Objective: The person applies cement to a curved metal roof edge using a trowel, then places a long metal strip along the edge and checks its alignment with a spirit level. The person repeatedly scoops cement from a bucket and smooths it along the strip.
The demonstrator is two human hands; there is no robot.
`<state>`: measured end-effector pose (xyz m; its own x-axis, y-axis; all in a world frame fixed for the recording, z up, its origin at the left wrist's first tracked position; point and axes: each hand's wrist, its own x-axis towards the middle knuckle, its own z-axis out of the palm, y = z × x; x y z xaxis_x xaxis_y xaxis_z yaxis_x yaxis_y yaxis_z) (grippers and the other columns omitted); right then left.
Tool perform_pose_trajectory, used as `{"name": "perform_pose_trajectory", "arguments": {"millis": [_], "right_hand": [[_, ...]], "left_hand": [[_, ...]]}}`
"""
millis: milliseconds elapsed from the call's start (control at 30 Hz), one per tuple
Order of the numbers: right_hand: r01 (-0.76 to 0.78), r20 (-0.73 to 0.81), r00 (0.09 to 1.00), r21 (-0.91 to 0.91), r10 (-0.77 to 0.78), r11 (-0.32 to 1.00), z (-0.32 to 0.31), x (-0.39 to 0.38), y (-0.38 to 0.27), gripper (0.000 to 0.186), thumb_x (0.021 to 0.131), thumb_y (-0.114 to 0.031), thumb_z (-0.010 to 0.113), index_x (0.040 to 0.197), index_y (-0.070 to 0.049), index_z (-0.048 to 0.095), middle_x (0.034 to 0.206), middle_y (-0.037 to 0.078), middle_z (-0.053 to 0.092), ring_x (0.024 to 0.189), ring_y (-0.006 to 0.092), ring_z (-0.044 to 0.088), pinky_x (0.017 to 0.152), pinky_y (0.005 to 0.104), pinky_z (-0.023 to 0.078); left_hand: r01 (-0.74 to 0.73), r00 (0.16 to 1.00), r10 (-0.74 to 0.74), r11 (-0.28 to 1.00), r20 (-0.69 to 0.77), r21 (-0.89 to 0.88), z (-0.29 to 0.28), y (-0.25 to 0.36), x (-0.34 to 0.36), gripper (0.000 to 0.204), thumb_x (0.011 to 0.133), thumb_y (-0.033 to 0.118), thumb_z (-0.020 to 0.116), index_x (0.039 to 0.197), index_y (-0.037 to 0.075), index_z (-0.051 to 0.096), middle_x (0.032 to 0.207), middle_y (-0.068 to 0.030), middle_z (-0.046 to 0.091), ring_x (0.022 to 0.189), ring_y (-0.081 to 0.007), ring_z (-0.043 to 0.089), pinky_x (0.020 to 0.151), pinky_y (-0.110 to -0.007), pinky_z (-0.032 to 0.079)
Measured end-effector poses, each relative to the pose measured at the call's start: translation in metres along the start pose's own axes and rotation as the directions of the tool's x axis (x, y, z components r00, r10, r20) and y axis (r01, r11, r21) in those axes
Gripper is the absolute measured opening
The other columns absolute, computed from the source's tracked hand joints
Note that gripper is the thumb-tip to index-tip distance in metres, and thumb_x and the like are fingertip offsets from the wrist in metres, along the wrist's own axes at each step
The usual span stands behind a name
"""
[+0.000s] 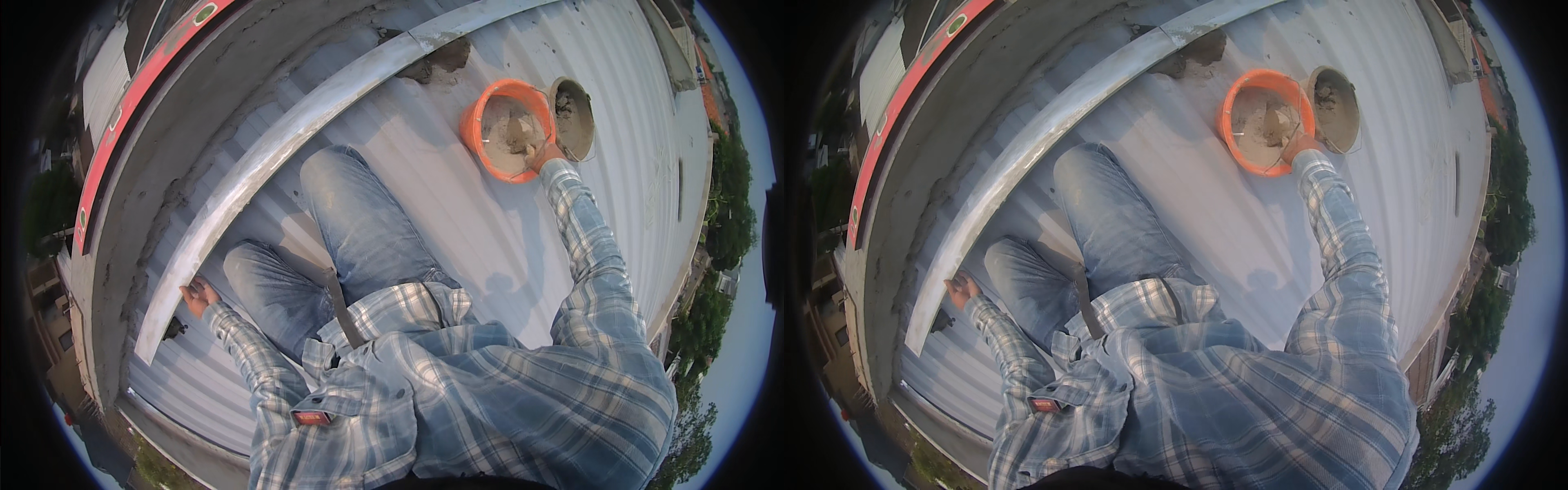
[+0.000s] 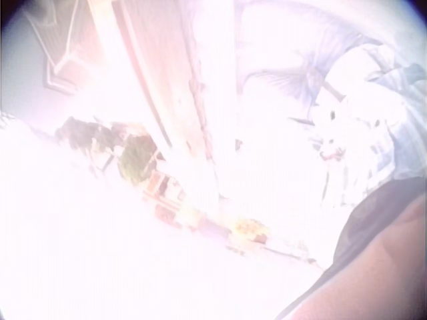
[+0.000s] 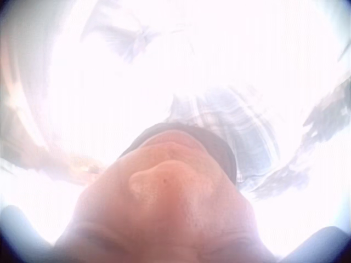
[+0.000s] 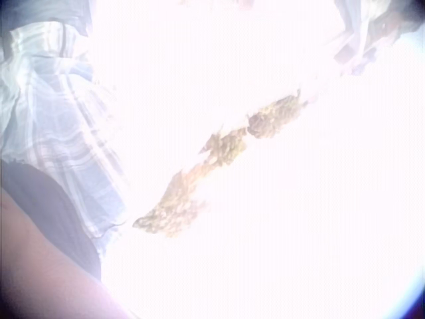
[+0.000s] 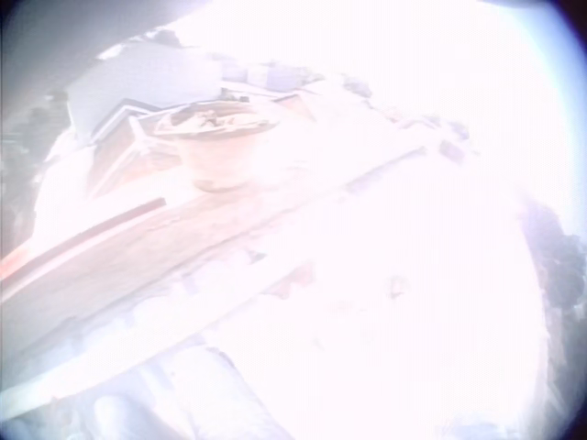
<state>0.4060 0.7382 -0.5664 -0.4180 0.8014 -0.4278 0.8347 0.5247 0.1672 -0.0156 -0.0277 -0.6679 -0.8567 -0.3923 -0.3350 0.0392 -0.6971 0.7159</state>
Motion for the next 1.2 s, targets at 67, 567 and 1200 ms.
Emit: {"name": "perform_pose_trajectory", "arguments": {"millis": [67,567,1200], "right_hand": [[0.008,0.037,0.999,0.13,-0.013,0.992,0.025,0.011,0.003,0.043,0.08,-0.029,0.068,0.118,-0.011,0.064,0.094,0.017,0.069,0.079,0.0297,0.069,0.07,0.0401,0.056],[-0.254,0.271,0.963,0.877,0.016,0.409,-0.007,-0.069,0.017,0.02,0.09,-0.021,0.063,0.101,-0.005,0.064,0.069,0.001,0.053,0.053,0.0099,0.049,0.047,0.0246,0.041],[-0.253,0.282,0.959,0.88,-0.015,0.401,0.008,-0.08,0.035,0.018,0.091,-0.026,0.063,0.1,-0.01,0.064,0.066,0.0,0.055,0.048,0.0086,0.05,0.042,0.0246,0.04]], "left_hand": [[-0.007,0.998,0.007,1.0,-0.057,-0.002,0.007,-0.007,-0.009,0.04,0.097,0.014,0.061,0.132,-0.002,0.05,0.134,-0.0152,0.05,0.123,-0.03,0.047,0.098,-0.043,0.044],[-0.009,0.999,0.01,1.0,-0.033,0.015,-0.003,-0.003,-0.002,0.042,0.095,0.013,0.063,0.132,0.0,0.05,0.134,-0.0146,0.05,0.125,-0.0312,0.045,0.102,-0.046,0.043],[0.006,1.0,-0.006,1.0,0.009,-0.019,-0.015,-0.011,0.008,0.037,0.095,0.012,0.063,0.128,0.004,0.049,0.135,-0.0123,0.051,0.123,-0.0303,0.048,0.102,-0.044,0.044]]}}
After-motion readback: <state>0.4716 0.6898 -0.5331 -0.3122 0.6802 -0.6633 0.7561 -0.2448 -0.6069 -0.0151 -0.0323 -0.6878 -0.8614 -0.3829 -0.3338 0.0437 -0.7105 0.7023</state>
